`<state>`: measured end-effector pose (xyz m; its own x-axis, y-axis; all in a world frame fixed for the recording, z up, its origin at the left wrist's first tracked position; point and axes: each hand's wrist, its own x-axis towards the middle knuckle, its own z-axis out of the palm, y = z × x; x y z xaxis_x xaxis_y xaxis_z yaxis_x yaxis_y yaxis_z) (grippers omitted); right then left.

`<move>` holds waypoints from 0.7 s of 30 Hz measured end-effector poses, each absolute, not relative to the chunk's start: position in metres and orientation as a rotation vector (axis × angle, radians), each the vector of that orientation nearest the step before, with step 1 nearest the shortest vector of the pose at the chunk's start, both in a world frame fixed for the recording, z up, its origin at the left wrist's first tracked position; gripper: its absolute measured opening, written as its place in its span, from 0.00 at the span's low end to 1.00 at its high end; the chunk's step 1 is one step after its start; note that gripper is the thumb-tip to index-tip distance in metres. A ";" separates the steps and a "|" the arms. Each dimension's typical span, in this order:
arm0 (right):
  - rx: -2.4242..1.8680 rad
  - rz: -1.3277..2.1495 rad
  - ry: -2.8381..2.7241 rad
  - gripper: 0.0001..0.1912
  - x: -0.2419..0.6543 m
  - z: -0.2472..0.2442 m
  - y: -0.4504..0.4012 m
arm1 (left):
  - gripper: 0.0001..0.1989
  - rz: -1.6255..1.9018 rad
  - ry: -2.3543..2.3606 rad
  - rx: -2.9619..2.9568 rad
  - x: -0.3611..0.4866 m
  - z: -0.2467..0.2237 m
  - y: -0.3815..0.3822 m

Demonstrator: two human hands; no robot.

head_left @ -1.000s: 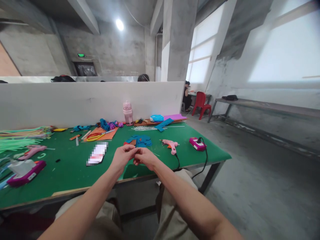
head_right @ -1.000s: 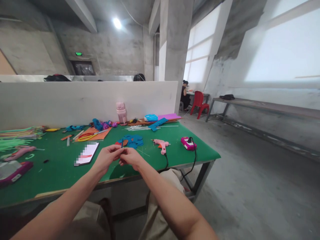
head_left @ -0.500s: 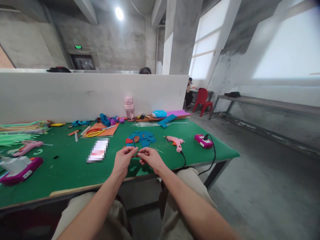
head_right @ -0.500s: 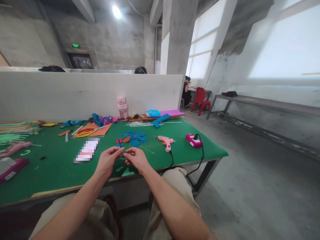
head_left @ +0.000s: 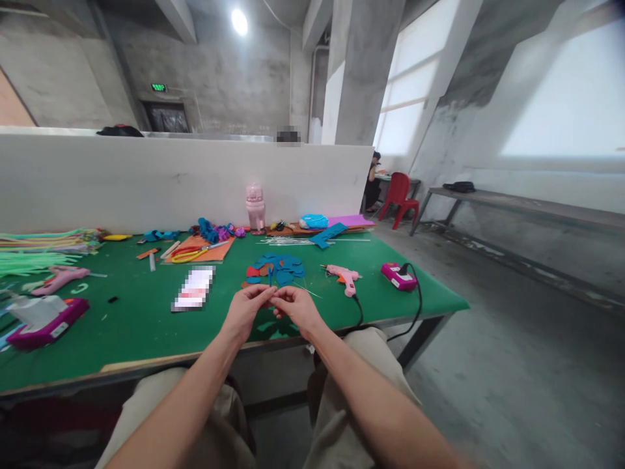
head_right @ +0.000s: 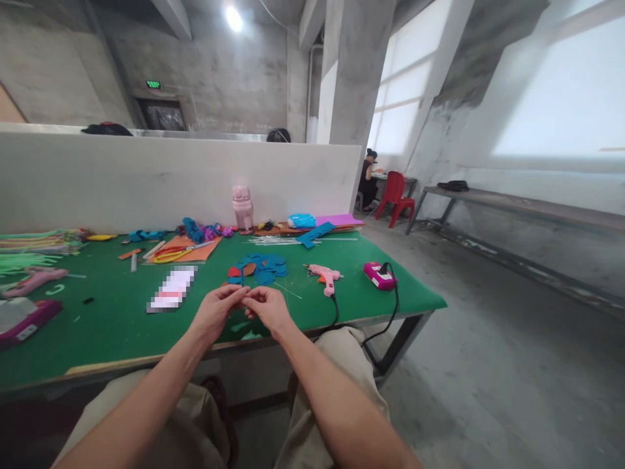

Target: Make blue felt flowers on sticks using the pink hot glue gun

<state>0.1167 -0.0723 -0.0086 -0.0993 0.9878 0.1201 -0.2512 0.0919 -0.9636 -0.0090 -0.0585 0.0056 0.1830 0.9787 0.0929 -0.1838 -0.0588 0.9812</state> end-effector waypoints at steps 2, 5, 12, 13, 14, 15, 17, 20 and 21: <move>-0.897 1.318 -1.147 0.14 0.117 -0.009 -0.072 | 0.12 1.168 0.870 1.168 -0.011 0.006 -0.059; -0.902 1.317 -1.140 0.13 0.118 -0.009 -0.071 | 0.12 1.140 0.819 1.105 -0.012 0.006 -0.059; -0.941 1.326 -1.214 0.15 0.117 -0.008 -0.071 | 0.10 1.137 0.820 1.116 -0.014 0.006 -0.058; -0.963 1.314 -1.250 0.16 0.120 -0.008 -0.071 | 0.10 1.153 0.827 1.109 -0.014 0.007 -0.058; -0.992 1.304 -1.300 0.16 0.123 -0.007 -0.071 | 0.10 1.175 0.834 1.104 -0.014 0.008 -0.058; -1.025 1.299 -1.371 0.17 0.129 -0.007 -0.073 | 0.10 1.196 0.842 1.101 -0.015 0.009 -0.058; -1.083 1.293 -1.576 0.17 0.145 -0.005 -0.080 | 0.11 1.221 0.857 1.108 -0.016 0.011 -0.057; -1.055 1.267 -1.902 0.16 0.176 -0.001 -0.103 | 0.12 1.213 0.859 1.129 -0.019 0.012 -0.057; -1.032 1.299 -1.919 0.16 0.187 0.000 -0.112 | 0.12 1.208 0.855 1.132 -0.019 0.012 -0.057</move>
